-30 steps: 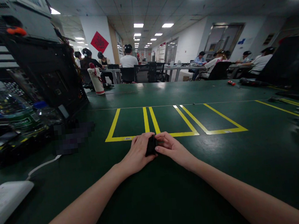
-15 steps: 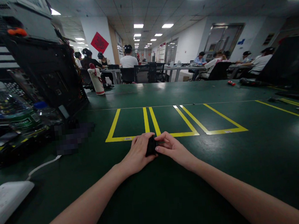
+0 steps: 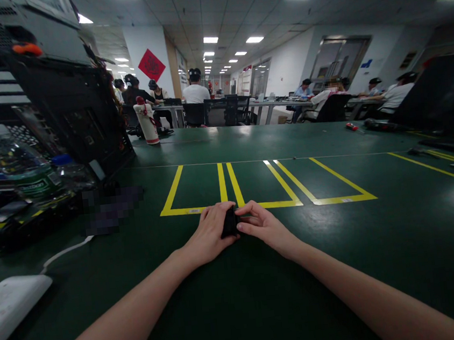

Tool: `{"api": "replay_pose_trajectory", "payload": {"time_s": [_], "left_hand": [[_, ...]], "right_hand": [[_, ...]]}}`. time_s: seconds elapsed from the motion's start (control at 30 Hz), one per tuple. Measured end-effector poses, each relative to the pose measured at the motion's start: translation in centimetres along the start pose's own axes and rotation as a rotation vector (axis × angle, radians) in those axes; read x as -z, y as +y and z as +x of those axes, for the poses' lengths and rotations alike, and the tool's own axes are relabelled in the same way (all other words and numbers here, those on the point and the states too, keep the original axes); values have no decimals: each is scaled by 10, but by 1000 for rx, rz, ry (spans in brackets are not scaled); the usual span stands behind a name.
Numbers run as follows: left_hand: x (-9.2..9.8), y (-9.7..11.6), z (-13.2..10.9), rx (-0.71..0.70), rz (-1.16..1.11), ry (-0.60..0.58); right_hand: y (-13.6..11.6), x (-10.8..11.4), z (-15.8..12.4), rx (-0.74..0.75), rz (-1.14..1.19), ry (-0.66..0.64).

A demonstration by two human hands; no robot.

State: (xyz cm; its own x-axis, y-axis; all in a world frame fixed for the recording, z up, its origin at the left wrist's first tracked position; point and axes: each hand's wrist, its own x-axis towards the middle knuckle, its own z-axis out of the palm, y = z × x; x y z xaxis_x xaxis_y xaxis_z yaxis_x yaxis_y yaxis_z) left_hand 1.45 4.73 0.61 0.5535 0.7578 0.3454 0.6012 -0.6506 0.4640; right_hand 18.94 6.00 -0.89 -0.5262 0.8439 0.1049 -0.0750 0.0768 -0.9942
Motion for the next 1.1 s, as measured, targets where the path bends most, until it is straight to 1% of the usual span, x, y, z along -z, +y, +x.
{"api": "replay_pose_trajectory", "payload": {"time_s": [0.1,0.2,0.3,0.43,0.6,0.77,0.83,0.97,1.1], "left_hand": [[0,0,0,6,-4,4],[0,0,0,21,-8,8],[-1,0,0,20,-7,7],[-2,-1,0,6,-4,4],[-4,-4,0,7,-7,19],[-3,-1,1,26,-3,2],[-1,0,1,29,-3,-1],[0,0,0,3,-5,3],[-4,-3,0,-8,-7,21]], "right_hand": [[-1,-1,0,12,-26,26],[-1,0,0,-7,-47,35],[2,2,1,-17,-27,6],[5,3,2,48,12,-37],[3,1,2,27,-20,-1],[1,1,2,-3,-44,21],[2,3,2,-15,-34,9],[1,4,2,11,8,-40],[0,3,1,-2,27,-39]]}}
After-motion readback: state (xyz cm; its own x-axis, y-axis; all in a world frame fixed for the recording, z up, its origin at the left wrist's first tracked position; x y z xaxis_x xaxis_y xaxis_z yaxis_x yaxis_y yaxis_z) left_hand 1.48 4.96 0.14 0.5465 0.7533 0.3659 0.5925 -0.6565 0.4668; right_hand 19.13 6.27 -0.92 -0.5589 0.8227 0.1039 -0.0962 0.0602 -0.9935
